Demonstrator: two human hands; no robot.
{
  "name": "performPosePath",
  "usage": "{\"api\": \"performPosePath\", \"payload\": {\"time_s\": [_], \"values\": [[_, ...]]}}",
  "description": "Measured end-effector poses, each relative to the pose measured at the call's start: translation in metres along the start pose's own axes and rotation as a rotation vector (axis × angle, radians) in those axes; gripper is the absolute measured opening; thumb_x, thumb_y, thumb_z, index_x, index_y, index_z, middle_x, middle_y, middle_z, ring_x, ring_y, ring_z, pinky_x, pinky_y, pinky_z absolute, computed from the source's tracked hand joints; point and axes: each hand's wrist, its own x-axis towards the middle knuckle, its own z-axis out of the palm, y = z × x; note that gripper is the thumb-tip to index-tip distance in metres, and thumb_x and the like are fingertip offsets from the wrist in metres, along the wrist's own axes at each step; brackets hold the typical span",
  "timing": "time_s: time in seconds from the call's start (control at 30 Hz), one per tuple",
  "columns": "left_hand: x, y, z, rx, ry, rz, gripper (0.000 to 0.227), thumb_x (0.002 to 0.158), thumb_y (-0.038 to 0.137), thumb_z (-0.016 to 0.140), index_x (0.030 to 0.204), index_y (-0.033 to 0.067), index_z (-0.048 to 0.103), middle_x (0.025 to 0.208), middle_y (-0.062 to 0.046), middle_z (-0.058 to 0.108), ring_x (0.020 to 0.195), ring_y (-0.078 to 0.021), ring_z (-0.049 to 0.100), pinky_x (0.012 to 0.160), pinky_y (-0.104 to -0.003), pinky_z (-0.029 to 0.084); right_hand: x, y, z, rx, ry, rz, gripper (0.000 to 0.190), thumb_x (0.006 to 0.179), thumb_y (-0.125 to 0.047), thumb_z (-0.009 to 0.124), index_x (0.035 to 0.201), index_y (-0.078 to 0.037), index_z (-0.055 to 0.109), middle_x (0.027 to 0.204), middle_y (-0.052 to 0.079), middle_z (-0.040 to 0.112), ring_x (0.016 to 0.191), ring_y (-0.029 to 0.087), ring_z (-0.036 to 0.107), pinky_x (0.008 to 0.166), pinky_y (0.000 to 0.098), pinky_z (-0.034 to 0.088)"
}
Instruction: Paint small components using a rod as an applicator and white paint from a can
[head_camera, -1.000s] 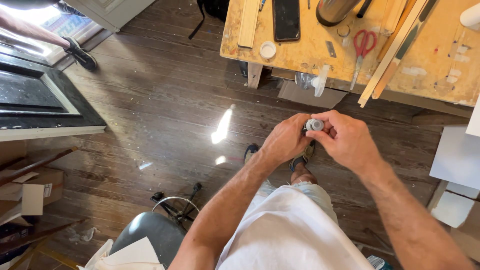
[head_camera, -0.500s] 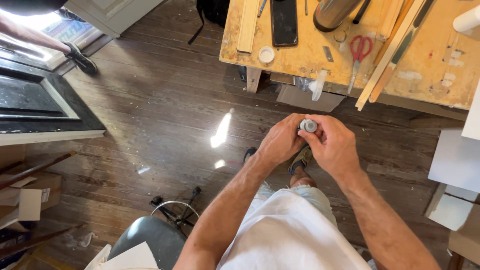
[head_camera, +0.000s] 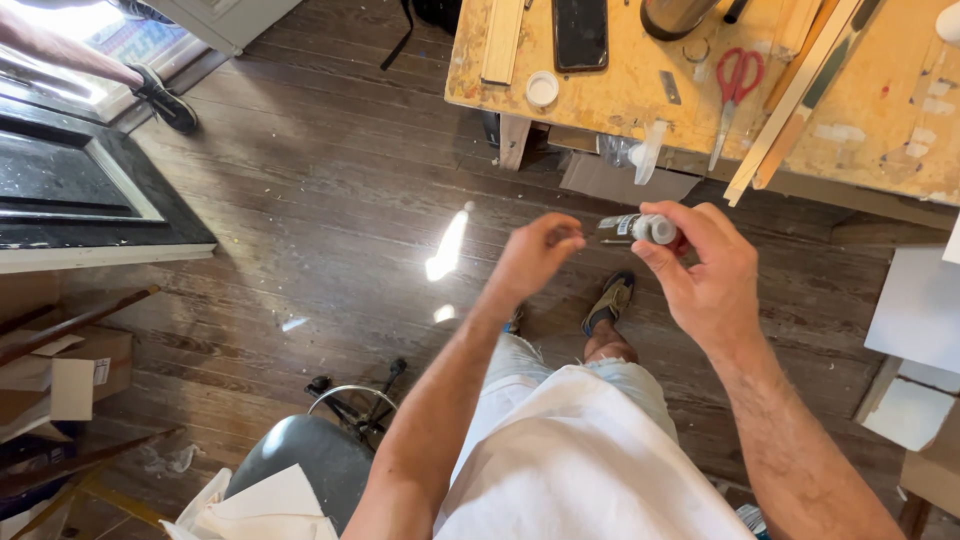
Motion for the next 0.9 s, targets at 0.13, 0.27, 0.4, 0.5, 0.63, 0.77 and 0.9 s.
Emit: {"api": "performPosePath", "payload": {"time_s": [0.13, 0.27, 0.4, 0.5, 0.63, 0.77, 0.9], "values": [[0.001, -0.034, -0.039, -0.629, 0.023, -0.156, 0.036, 0.099, 0.022, 0.071, 0.13, 0.0055, 0.063, 0.12, -0.018, 0.074, 0.095, -0.0245, 0.077, 0.071, -0.03, 0.063, -0.009, 0.007, -0.005, -0.018, -0.01, 0.004, 0.033, 0.098, -0.023, 0.079, 0.123, -0.001, 0.075, 0.08, 0.011, 0.057, 0.069, 0.024, 0.06, 0.069, 0.0357, 0.052], [0.009, -0.125, -0.085, -0.605, 0.162, -0.458, 0.043, 0.109, 0.044, 0.053, 0.138, 0.0143, 0.062, 0.128, -0.018, 0.072, 0.12, -0.0276, 0.07, 0.09, -0.04, 0.059, -0.014, 0.009, -0.006, -0.003, -0.015, 0.033, 0.033, 0.096, -0.026, 0.079, 0.121, -0.004, 0.075, 0.082, 0.01, 0.06, 0.07, 0.022, 0.062, 0.07, 0.0343, 0.054], [-0.021, -0.19, -0.118, 0.857, -0.179, -0.583, 0.08, 0.085, 0.06, 0.075, 0.153, 0.0266, 0.048, 0.169, 0.001, 0.034, 0.16, -0.0294, 0.018, 0.12, -0.071, 0.023, -0.021, 0.016, -0.004, -0.022, -0.014, 0.064, 0.034, 0.095, -0.026, 0.079, 0.124, -0.007, 0.075, 0.102, 0.013, 0.063, 0.086, 0.023, 0.065, 0.079, 0.0337, 0.056], [-0.032, -0.245, -0.128, 0.735, 0.196, -0.705, 0.044, 0.081, 0.062, 0.079, 0.099, 0.0216, 0.076, 0.105, -0.003, 0.071, 0.106, -0.0313, 0.071, 0.086, -0.052, 0.06, -0.027, 0.016, -0.001, 0.176, -0.031, 0.192, 0.034, 0.096, -0.02, 0.074, 0.126, -0.004, 0.071, 0.127, 0.018, 0.062, 0.114, 0.027, 0.066, 0.096, 0.0361, 0.056], [-0.047, -0.27, -0.144, 0.772, 0.213, -0.729, 0.026, 0.105, 0.037, 0.049, 0.122, 0.0308, 0.068, 0.137, -0.002, 0.055, 0.129, -0.0319, 0.054, 0.102, -0.052, 0.05, -0.034, 0.022, 0.017, 0.597, -0.041, 0.364, 0.042, 0.103, -0.033, 0.056, 0.135, -0.006, 0.054, 0.141, 0.021, 0.059, 0.132, 0.03, 0.059, 0.102, 0.0487, 0.054], [-0.06, -0.291, -0.141, 0.584, 0.185, -0.906, 0.077, 0.097, 0.022, 0.068, 0.161, 0.0439, 0.031, 0.17, -0.001, 0.025, 0.156, -0.0283, 0.025, 0.121, -0.056, 0.036, -0.04, 0.028, 0.031, 1.052, 0.042, 0.477, 0.043, 0.104, -0.041, 0.046, 0.138, -0.015, 0.041, 0.135, 0.025, 0.06, 0.132, 0.035, 0.059, 0.092, 0.0608, 0.061], [-0.083, -0.289, -0.127, 0.497, 0.212, -0.919, 0.076, 0.096, 0.027, 0.071, 0.161, 0.0247, 0.032, 0.156, -0.017, 0.044, 0.143, -0.0386, 0.047, 0.115, -0.055, 0.044, -0.034, 0.021, 0.031, 1.06, 0.053, 0.474, 0.045, 0.105, -0.044, 0.043, 0.14, -0.016, 0.041, 0.133, 0.023, 0.062, 0.132, 0.033, 0.06, 0.092, 0.0596, 0.061]]}}
